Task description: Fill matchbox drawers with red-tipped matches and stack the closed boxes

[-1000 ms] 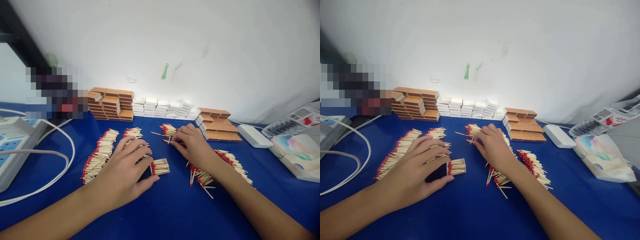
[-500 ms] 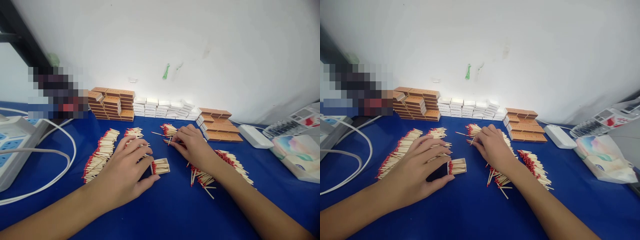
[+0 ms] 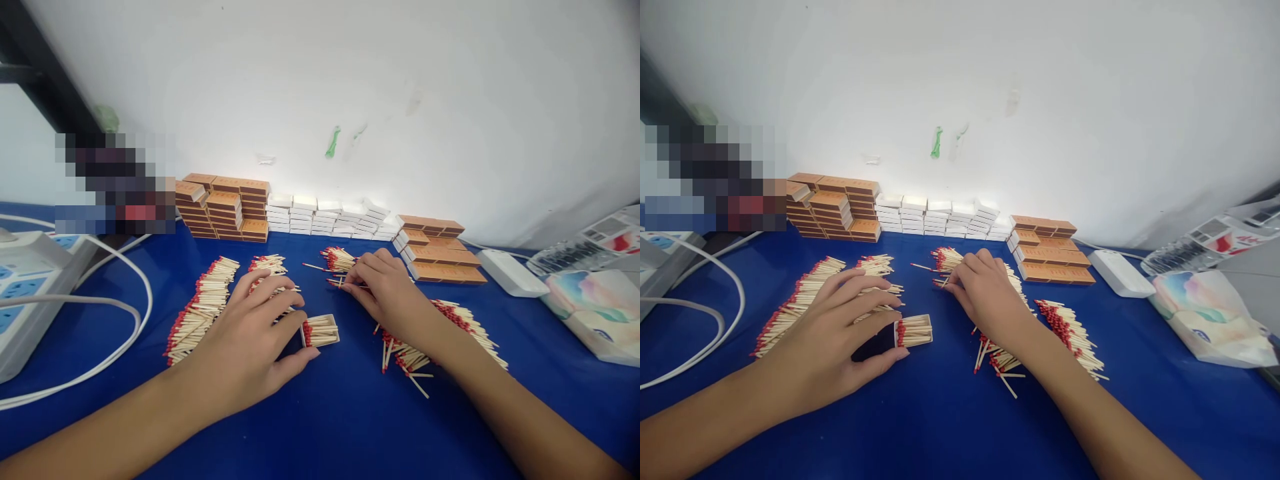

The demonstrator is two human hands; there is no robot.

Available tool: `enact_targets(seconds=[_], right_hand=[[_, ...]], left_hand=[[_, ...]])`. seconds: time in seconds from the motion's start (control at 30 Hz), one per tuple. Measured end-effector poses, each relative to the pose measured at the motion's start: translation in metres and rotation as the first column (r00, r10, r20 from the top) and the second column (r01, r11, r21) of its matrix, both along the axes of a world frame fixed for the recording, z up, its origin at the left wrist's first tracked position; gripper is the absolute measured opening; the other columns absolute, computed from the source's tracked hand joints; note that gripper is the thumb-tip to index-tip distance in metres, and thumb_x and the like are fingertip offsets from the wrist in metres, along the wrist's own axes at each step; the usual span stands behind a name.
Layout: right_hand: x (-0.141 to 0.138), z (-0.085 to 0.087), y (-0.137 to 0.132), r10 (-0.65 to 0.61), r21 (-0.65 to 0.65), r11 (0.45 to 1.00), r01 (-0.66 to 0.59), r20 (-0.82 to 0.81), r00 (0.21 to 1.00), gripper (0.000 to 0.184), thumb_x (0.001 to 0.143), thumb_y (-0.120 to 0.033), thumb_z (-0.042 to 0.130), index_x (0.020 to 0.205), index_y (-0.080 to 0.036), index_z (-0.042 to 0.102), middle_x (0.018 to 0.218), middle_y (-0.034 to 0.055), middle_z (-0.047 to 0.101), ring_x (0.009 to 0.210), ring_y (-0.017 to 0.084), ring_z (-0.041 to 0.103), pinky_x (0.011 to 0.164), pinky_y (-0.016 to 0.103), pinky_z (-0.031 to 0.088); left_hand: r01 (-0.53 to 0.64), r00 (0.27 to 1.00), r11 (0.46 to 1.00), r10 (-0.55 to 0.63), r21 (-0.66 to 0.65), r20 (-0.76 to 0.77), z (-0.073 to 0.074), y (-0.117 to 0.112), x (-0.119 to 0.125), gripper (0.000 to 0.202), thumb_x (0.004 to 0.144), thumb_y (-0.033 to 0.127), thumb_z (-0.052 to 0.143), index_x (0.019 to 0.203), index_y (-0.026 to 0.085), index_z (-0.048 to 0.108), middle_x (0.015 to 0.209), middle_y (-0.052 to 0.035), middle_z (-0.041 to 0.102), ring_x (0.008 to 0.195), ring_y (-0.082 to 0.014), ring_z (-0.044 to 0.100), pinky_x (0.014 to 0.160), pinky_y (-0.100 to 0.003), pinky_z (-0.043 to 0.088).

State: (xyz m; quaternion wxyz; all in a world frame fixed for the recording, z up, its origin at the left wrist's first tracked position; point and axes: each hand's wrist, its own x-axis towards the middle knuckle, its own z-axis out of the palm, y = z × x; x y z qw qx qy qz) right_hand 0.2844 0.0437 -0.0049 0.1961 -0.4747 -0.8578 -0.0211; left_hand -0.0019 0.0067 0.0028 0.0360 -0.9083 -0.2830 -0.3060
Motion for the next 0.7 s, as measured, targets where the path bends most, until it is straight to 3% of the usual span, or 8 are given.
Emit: enact_targets(seconds=[0.23, 0.4, 0.7], right_hand=[[-0.015, 0.02, -0.024, 0.057, -0.139, 0.986, -0.089, -0.222, 0.973, 0.016, 0.113, -0.031, 0.06, 0.099, -0.024, 0.067, 0.099, 0.0068, 0.068, 0.099, 0.027, 0.053, 0.088, 0.043, 0.046], [-0.024, 0.022, -0.034, 0.131, -0.102, 0.983, -0.153, -0.193, 0.972, 0.013, 0.111, -0.024, 0.062, 0.098, -0.024, 0.066, 0.102, 0.0067, 0.07, 0.102, 0.026, 0.057, 0.098, 0.047, 0.048], [-0.035, 0.025, -0.042, 0.216, -0.082, 0.969, -0.232, -0.162, 0.963, 0.009, 0.108, -0.016, 0.065, 0.103, -0.022, 0.067, 0.104, 0.0053, 0.072, 0.1, 0.023, 0.059, 0.094, 0.042, 0.049]], left_hand=[[-0.088, 0.996, 0.996, 0.088, 0.004, 0.01, -0.001, 0.002, -0.001, 0.021, 0.102, 0.038, 0.076, 0.104, 0.018, 0.078, 0.116, -0.0088, 0.081, 0.121, -0.0361, 0.069, 0.112, -0.061, 0.05], [-0.085, 0.996, 0.996, 0.085, 0.0, -0.009, -0.003, 0.004, -0.002, 0.021, 0.101, 0.039, 0.076, 0.106, 0.018, 0.078, 0.117, -0.0094, 0.081, 0.12, -0.0352, 0.069, 0.112, -0.061, 0.05], [-0.045, 0.999, 0.999, 0.045, -0.003, 0.001, -0.002, 0.002, 0.0, 0.019, 0.102, 0.036, 0.075, 0.106, 0.018, 0.077, 0.117, -0.0091, 0.08, 0.121, -0.0332, 0.069, 0.114, -0.059, 0.047]])
